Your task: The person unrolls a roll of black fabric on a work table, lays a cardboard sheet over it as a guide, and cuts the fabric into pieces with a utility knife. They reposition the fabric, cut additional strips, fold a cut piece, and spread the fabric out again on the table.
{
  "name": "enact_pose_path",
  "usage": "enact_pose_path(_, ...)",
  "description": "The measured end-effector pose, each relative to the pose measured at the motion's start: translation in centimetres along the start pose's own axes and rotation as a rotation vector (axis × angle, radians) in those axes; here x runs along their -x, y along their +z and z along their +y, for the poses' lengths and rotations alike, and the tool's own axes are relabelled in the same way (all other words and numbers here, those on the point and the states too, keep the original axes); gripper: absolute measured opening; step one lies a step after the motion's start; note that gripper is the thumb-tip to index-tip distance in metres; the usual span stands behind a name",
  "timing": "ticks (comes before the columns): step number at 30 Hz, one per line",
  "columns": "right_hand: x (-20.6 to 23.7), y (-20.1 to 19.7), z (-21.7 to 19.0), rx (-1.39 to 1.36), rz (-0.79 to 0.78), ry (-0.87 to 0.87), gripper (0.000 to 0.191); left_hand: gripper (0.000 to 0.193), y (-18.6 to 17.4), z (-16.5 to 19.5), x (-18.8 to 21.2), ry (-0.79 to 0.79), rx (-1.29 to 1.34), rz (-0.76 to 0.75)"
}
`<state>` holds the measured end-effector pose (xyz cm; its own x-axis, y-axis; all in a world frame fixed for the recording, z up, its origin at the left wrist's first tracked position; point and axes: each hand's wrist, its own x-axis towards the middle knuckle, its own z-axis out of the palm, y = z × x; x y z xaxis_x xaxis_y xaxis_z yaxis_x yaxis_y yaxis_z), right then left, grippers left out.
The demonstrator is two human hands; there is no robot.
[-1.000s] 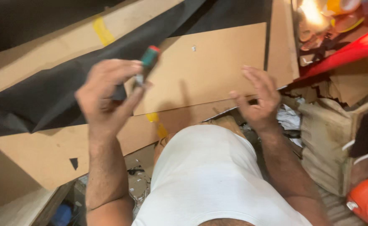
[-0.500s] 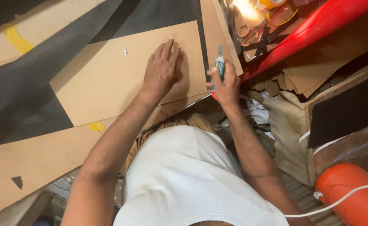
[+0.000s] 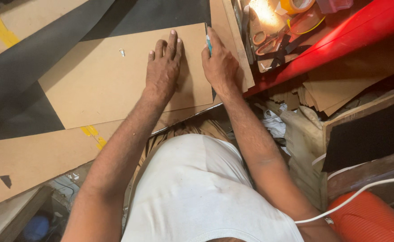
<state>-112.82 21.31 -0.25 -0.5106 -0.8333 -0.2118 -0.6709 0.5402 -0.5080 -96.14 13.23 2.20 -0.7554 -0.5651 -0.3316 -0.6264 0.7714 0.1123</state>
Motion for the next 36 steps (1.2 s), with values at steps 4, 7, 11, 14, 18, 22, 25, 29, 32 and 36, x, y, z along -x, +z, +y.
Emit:
enact_pose_path(4,-0.2,-0.8,-0.4,0.000,-0.095,0.046,0.051,0.130,0.8,-0.1,-0.3,-0.014,0.034,-0.042)
enact_pose_path(7,-0.4,-1.3,-1.0,0.009,-0.073,0.038,0.052,0.120,1.5,-0.3,-0.4,-0.005,-0.017,0.033)
enact_pose_path(11,-0.5,-2.0,-1.8,0.015,-0.128,0.097,0.052,0.119,1.6,-0.3,-0.5,-0.006,0.030,-0.031)
enact_pose_path(14,-0.6,-2.4,-2.1,0.029,-0.161,0.153,0.053,0.118,1.0,-0.3,-0.5,0.014,-0.017,0.000)
enact_pose_path(18,-0.6,-2.3,-1.6,0.031,-0.144,0.132,0.053,0.126,0.2,-0.2,-0.4,0.002,0.079,-0.139)
enact_pose_path(22,1.4,-1.2,-0.1,0.016,-0.103,0.106,0.052,0.116,1.1,-0.4,-0.5,0.032,-0.029,-0.050)
enact_pose_path(25,6.5,-0.6,1.6,0.062,-0.147,0.184,0.053,0.110,2.7,-0.5,-0.4,0.056,-0.065,-0.028)
enact_pose_path(29,16.6,-0.5,3.4,-0.056,-0.139,0.155,0.051,0.101,4.8,-0.7,-0.5,0.052,-0.089,0.042)
enact_pose_path(32,22.6,-0.5,4.2,0.010,-0.157,0.113,0.051,0.095,5.0,-0.7,-0.7,0.039,-0.118,0.108)
enact_pose_path(36,25.9,-0.6,3.1,0.050,-0.015,0.110,0.046,0.106,3.5,-1.2,0.0,0.072,-0.098,0.065)
